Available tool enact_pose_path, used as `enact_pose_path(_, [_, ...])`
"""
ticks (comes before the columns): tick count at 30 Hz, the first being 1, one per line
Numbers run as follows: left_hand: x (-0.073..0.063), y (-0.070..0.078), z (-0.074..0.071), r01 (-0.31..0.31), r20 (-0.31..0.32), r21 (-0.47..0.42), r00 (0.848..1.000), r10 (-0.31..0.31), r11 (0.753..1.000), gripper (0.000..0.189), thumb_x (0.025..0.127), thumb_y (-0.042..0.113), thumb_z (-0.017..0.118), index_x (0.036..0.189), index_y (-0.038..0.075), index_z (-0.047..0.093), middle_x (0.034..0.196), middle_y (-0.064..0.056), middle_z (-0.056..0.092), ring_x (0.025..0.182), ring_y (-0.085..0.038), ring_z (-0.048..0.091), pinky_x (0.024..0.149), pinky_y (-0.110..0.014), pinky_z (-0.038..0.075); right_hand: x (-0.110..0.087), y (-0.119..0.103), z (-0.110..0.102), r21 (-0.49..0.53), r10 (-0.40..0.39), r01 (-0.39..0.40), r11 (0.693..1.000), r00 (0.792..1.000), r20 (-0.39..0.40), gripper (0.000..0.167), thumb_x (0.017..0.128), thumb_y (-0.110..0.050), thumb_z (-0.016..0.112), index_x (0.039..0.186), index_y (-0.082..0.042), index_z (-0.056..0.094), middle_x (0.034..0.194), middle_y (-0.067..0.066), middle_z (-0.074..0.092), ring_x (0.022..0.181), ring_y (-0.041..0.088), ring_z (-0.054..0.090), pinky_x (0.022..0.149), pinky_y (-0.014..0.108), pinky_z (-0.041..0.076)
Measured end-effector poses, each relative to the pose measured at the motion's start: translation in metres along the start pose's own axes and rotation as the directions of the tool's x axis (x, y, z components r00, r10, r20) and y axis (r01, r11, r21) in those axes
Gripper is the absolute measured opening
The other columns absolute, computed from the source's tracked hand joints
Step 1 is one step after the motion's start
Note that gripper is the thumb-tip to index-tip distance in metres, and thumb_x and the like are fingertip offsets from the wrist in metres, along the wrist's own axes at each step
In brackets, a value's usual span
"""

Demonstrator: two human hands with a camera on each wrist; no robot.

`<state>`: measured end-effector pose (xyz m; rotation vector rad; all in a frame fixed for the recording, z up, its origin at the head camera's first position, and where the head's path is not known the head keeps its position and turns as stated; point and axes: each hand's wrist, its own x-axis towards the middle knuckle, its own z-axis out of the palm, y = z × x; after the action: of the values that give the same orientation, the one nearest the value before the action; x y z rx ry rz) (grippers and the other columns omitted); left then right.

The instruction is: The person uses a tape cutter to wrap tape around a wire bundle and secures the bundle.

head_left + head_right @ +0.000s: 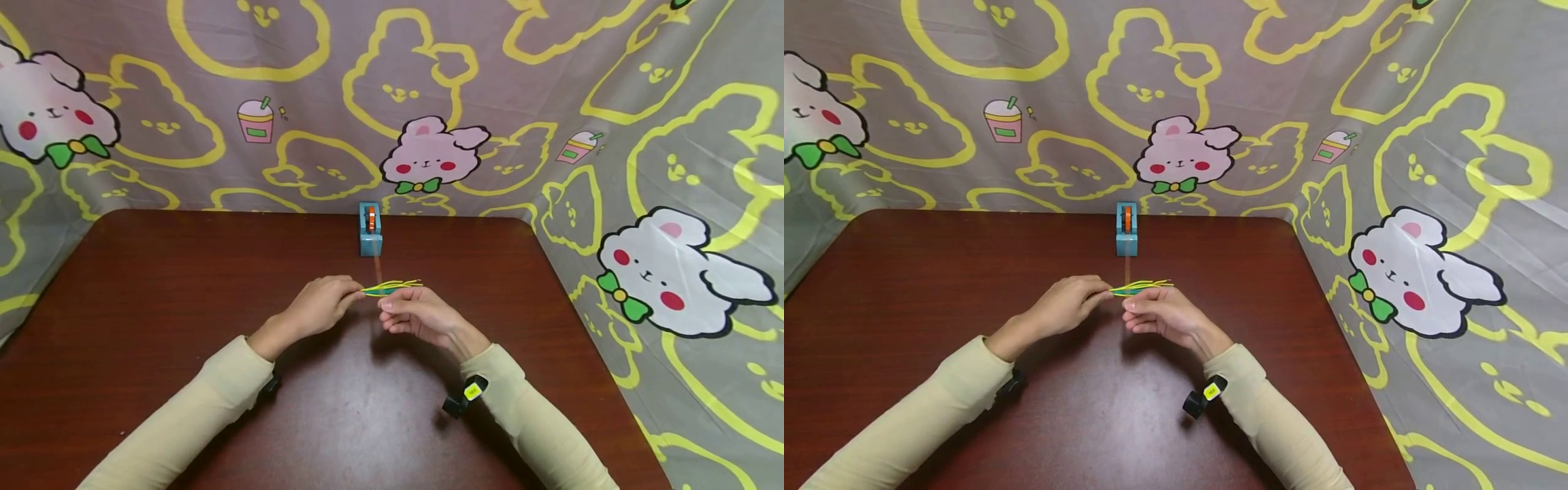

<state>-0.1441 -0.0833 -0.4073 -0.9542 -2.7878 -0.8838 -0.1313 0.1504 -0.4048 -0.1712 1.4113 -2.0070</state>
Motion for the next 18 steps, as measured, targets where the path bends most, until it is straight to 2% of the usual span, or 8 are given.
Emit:
enact_pose_path(8, [0.0,0.011,0.005,-0.042,-0.011,0.028,0.999,0.043,0.999,0.015,0.1,0.016,0.065,0.104,0.007,0.075,0.086,0.005,0.064,0.077,-0.015,0.062,0.069,-0.039,0.053,-0.001,0.001,0.0,-0.003,-0.002,0.002,1.0,1.0,-0.004,0.028,0.1,0.006,0.051,0.094,-0.007,0.074,0.08,0.006,0.072,0.069,0.013,0.07,0.067,0.024,0.057])
enact_pose_path(14, [-0.002,0.017,0.007,-0.088,-0.042,0.036,0.995,0.09,0.995,0.013,0.1,0.016,0.065,0.101,0.008,0.075,0.079,0.007,0.057,0.067,-0.01,0.053,0.059,-0.032,0.048,-0.003,0.001,-0.002,0.008,-0.005,0.005,1.0,1.0,-0.001,0.028,0.099,0.007,0.051,0.094,-0.008,0.075,0.08,0.007,0.073,0.07,0.013,0.07,0.068,0.024,0.058])
enact_pose_path(18, [-0.003,0.019,0.007,-0.093,-0.056,0.041,0.994,0.095,0.995,0.012,0.1,0.015,0.065,0.1,0.009,0.075,0.078,0.007,0.055,0.065,-0.009,0.05,0.058,-0.03,0.046,-0.004,0.002,-0.003,-0.001,-0.01,0.01,1.0,1.0,0.001,0.027,0.099,0.006,0.052,0.094,-0.007,0.075,0.081,0.007,0.073,0.071,0.013,0.07,0.068,0.024,0.058])
